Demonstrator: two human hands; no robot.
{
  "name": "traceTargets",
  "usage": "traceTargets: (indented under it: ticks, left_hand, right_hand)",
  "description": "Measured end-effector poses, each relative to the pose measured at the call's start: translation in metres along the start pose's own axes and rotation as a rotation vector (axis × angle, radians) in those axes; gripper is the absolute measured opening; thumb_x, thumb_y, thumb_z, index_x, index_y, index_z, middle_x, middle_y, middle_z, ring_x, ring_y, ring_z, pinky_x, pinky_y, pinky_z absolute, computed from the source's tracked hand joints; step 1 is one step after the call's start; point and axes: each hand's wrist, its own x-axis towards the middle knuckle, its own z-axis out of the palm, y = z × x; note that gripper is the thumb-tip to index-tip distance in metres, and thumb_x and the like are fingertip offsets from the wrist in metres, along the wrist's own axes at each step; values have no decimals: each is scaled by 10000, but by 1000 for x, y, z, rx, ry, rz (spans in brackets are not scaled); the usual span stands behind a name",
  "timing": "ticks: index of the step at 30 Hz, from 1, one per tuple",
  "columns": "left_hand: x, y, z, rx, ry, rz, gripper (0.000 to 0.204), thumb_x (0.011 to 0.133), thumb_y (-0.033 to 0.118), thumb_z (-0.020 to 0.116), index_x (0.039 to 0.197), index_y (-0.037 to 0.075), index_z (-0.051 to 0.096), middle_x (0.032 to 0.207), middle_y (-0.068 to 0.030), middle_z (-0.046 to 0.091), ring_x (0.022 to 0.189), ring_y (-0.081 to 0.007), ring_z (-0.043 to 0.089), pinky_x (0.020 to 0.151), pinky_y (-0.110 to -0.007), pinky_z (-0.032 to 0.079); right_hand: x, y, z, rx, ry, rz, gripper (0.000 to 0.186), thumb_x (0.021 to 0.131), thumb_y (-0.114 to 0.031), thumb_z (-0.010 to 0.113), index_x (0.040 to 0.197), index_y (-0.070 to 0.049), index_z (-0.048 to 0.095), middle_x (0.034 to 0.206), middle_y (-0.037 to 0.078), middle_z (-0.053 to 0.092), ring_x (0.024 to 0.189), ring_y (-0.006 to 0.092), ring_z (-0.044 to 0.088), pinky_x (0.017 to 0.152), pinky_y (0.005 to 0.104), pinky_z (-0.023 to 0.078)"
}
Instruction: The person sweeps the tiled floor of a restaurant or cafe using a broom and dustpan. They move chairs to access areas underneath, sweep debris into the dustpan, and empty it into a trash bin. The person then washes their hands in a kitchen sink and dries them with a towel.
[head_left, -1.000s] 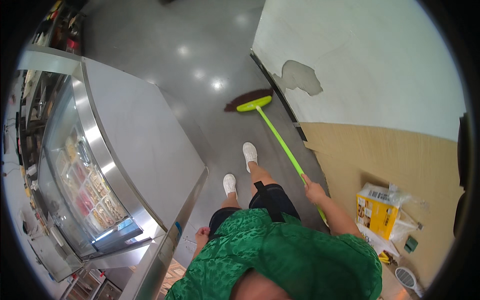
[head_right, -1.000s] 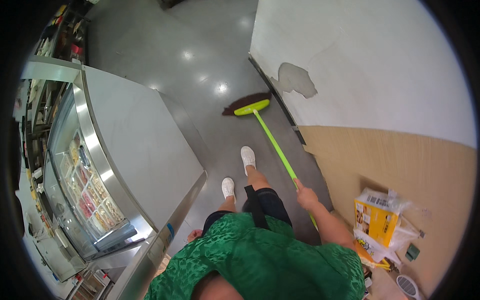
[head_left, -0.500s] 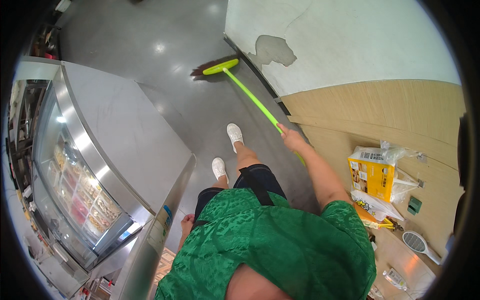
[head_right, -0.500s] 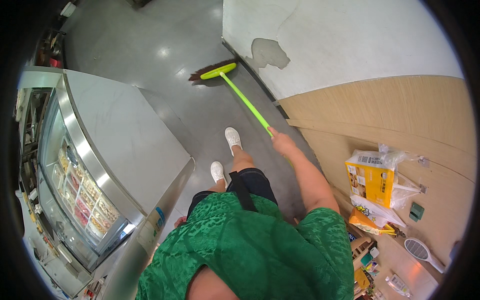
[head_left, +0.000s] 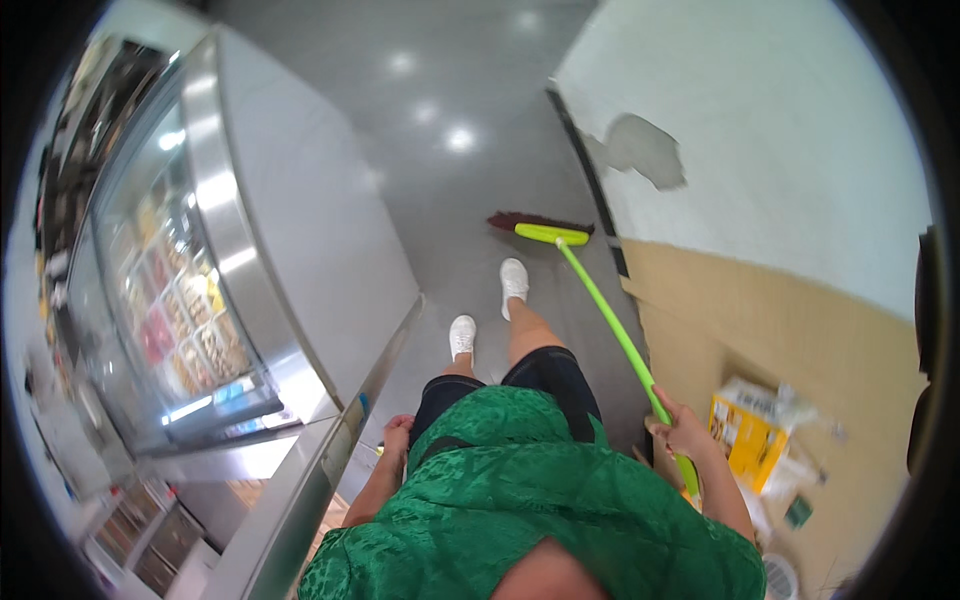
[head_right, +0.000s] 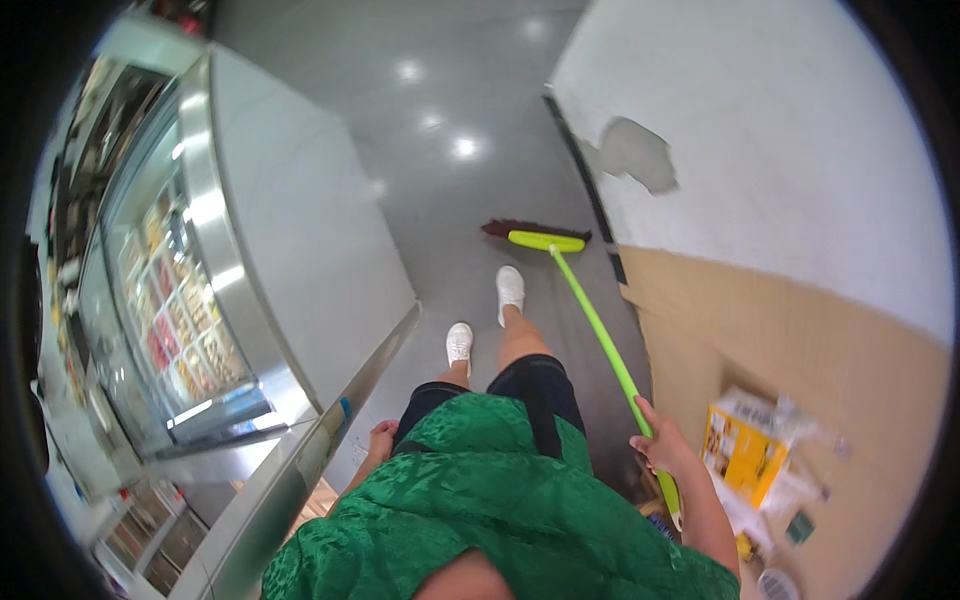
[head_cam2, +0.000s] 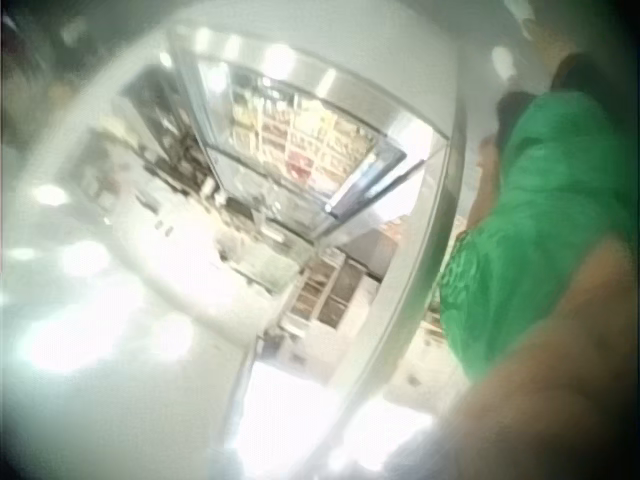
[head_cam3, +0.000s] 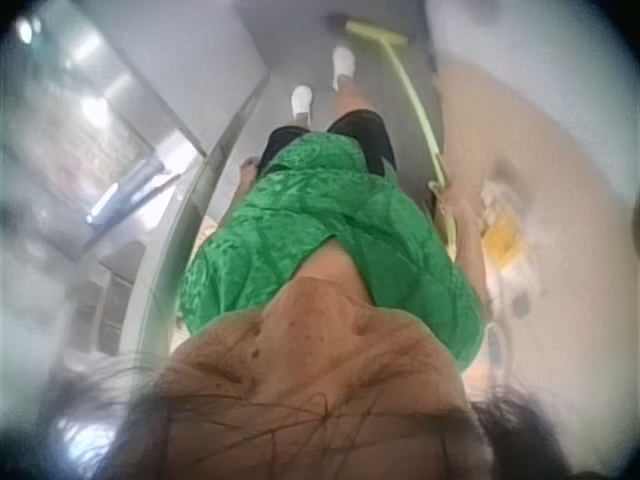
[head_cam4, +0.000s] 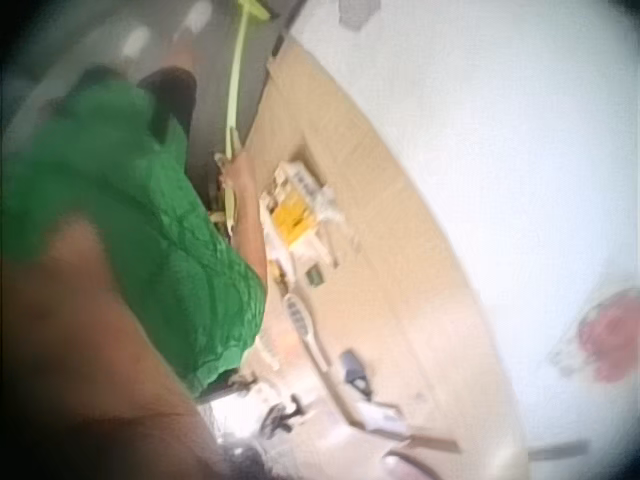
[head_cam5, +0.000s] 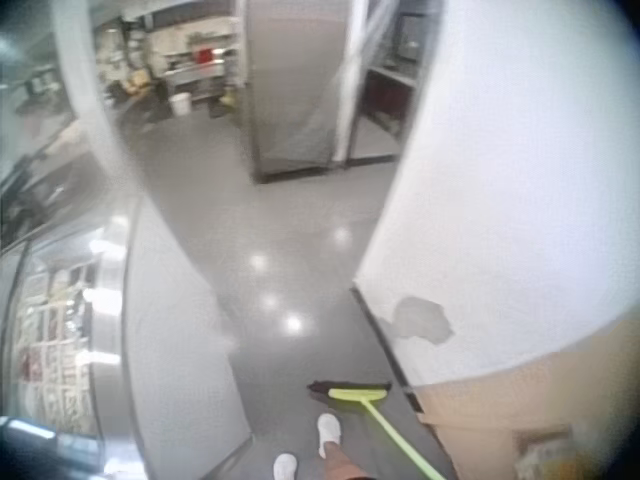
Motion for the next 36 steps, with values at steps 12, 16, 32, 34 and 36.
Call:
traceTargets:
  ticks: [12,16,32,34,36]
  left_hand:
    - [-91,-87,54,-173,313,-30,84,793,62,567,851,30,618,759,-23,607,684,-90,546,621,-231,449]
    - [-126,-160,72,-304,374,-54,106,791,36,564,879,21,620,768,-11,613,704,-74,537,648,-211,435]
    - [-76,-199,6,-230,64,-9,129,791,79,560,903,26,597,739,-32,600,621,-104,539,555,-222,435]
    - [-72,-229,-15,-328,15,-56,128,796,79,552,910,32,584,736,-41,597,612,-107,541,540,-216,437]
    - [-68,-250,-34,-293,2,-72,119,802,74,540,910,37,574,732,-49,596,606,-111,545,528,-218,443]
  right_hand:
    - [337,-459,37,-697,299,-669,577,814,-102,385,1355,-52,191,1105,223,533,1020,358,523,847,409,431]
    - [354,-456,99,-727,256,-639,463,868,-135,297,1318,-39,244,1101,221,538,1012,364,529,856,418,428]
    - [182,28,166,-1116,145,-487,810,711,-36,521,1369,-103,54,801,238,597,742,385,595,657,448,479]
    - [144,90,175,-1119,109,-419,817,711,-27,519,1376,-130,55,803,232,598,737,376,596,650,448,478]
    - [102,132,186,-1159,54,-290,731,743,-57,492,1363,-134,114,844,233,599,773,374,599,672,454,475]
